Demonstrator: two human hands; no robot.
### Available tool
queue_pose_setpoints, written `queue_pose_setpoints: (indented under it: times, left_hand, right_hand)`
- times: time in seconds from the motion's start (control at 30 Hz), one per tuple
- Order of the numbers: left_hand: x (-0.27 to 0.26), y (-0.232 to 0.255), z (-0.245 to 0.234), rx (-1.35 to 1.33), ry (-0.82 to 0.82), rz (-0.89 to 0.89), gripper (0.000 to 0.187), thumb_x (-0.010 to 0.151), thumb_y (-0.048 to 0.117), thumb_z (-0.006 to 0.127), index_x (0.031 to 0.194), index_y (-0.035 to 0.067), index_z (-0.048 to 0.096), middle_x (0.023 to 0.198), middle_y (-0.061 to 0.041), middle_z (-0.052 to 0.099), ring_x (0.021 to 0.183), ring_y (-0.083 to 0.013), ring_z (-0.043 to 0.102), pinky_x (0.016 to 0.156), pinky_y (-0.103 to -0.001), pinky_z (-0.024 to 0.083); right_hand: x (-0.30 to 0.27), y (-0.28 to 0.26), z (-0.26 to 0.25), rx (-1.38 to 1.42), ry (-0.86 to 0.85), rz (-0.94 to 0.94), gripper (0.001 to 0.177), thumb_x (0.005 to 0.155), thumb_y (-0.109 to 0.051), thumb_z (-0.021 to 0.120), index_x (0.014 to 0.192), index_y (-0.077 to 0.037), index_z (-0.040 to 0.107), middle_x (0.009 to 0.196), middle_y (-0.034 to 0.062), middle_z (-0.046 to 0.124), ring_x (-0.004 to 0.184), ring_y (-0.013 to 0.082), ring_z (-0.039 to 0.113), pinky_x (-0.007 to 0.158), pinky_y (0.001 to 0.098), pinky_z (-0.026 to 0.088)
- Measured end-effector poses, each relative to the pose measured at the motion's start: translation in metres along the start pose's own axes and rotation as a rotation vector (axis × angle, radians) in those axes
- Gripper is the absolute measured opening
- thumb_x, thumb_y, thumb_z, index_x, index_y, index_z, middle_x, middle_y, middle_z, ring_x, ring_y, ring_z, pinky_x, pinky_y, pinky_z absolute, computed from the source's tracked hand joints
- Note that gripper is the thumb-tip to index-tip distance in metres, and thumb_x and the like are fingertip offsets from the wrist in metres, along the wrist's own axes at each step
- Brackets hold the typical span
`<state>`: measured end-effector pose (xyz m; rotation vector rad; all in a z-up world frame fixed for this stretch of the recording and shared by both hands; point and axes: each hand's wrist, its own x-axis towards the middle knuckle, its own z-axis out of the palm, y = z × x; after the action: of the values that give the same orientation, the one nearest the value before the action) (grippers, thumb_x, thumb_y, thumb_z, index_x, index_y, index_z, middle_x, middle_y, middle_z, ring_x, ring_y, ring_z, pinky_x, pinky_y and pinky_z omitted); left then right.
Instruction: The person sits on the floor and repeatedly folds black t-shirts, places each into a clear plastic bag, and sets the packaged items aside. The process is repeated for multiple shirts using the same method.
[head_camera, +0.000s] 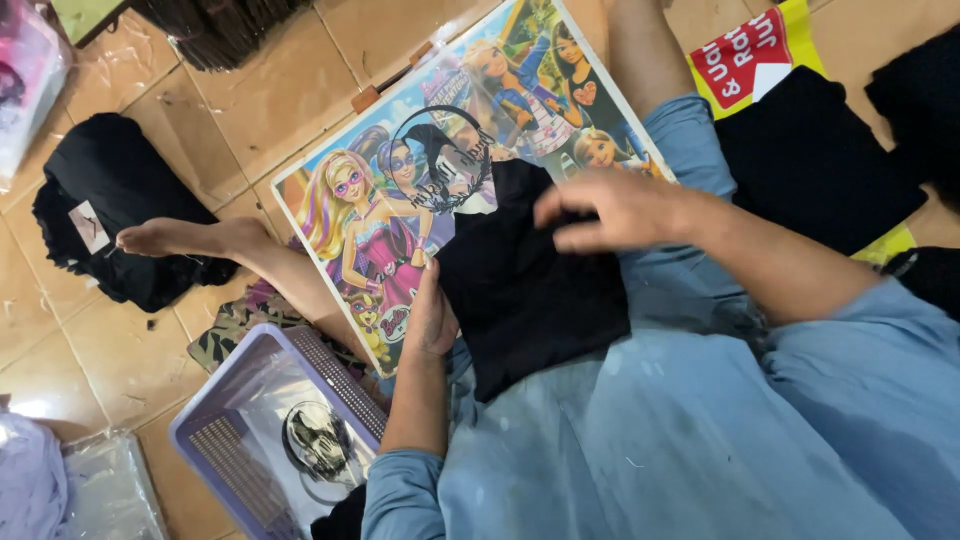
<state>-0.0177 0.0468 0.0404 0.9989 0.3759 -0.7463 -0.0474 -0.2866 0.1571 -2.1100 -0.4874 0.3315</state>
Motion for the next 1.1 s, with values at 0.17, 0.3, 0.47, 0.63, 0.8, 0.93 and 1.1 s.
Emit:
queue_pose_setpoints:
  times: [0.17,0.3,0.47,0.63,0.8,0.93,1.1]
  left_hand:
    - [0.005,-0.026,-0.008,0.099,0.027,0.181,0.041,0.091,0.011,0.076,0.13,0.008,0.063,0.117,-0.017,0.072,0.101,-0.0329,0.073,0.085,-0.049,0.061]
    - [-0.009,-0.018,0.012,0.075,0.065,0.214,0.026,0.092,0.008,0.076,0.116,0.006,0.067,0.101,-0.013,0.074,0.09,-0.0299,0.076,0.075,-0.043,0.065]
    - [-0.015,-0.018,0.018,0.022,0.097,0.236,0.021,0.092,0.004,0.073,0.113,0.007,0.069,0.099,-0.016,0.075,0.089,-0.0307,0.077,0.076,-0.044,0.065]
    - [0.004,-0.039,-0.011,0.094,-0.002,0.242,0.022,0.092,0.001,0.071,0.113,0.009,0.07,0.097,-0.012,0.075,0.086,-0.0252,0.077,0.078,-0.042,0.065]
    - [0.009,-0.042,-0.023,0.07,-0.122,0.294,0.024,0.09,0.002,0.068,0.115,0.006,0.067,0.093,-0.011,0.072,0.086,-0.0218,0.074,0.079,-0.038,0.063]
    - [0.014,-0.046,-0.038,0.042,-0.115,0.302,0.025,0.089,0.0,0.066,0.113,0.004,0.068,0.091,-0.013,0.073,0.085,-0.0236,0.075,0.078,-0.038,0.063]
    - [0.007,-0.04,-0.03,-0.037,-0.123,0.29,0.019,0.088,-0.005,0.063,0.103,0.004,0.071,0.089,-0.015,0.074,0.08,-0.0269,0.075,0.079,-0.039,0.062]
  right_hand:
    - [0.023,0.085,0.044,-0.604,0.255,0.171,0.085,0.076,-0.078,0.067,0.13,-0.012,0.067,0.129,0.0098,0.064,0.126,0.0326,0.058,0.103,0.0461,0.048]
    - [0.027,0.106,0.067,-0.482,0.34,0.01,0.036,0.089,-0.044,0.073,0.108,-0.014,0.072,0.105,0.0019,0.066,0.109,0.0261,0.064,0.094,0.0382,0.051]
    - [0.024,0.082,0.056,-0.407,0.541,-0.1,0.052,0.092,-0.045,0.073,0.133,-0.016,0.062,0.131,0.0052,0.06,0.124,0.0263,0.058,0.104,0.0392,0.048]
    - [0.035,0.037,0.052,-0.398,0.497,-0.392,0.075,0.093,-0.049,0.07,0.15,-0.003,0.05,0.146,0.0212,0.055,0.138,0.0375,0.05,0.118,0.0488,0.036]
    - [0.048,0.058,0.056,-0.437,0.28,-0.362,0.08,0.08,-0.071,0.071,0.131,-0.01,0.065,0.134,0.0184,0.065,0.133,0.0403,0.055,0.106,0.0541,0.042]
    - [0.044,0.094,0.062,-0.318,0.222,-0.304,0.038,0.078,-0.043,0.082,0.108,-0.022,0.073,0.115,0.0003,0.073,0.13,0.0238,0.061,0.107,0.0429,0.045]
    - [0.027,0.033,0.036,0.041,0.06,0.096,0.043,0.078,-0.031,0.084,0.115,-0.018,0.065,0.126,0.0162,0.071,0.123,0.0371,0.063,0.101,0.0472,0.051]
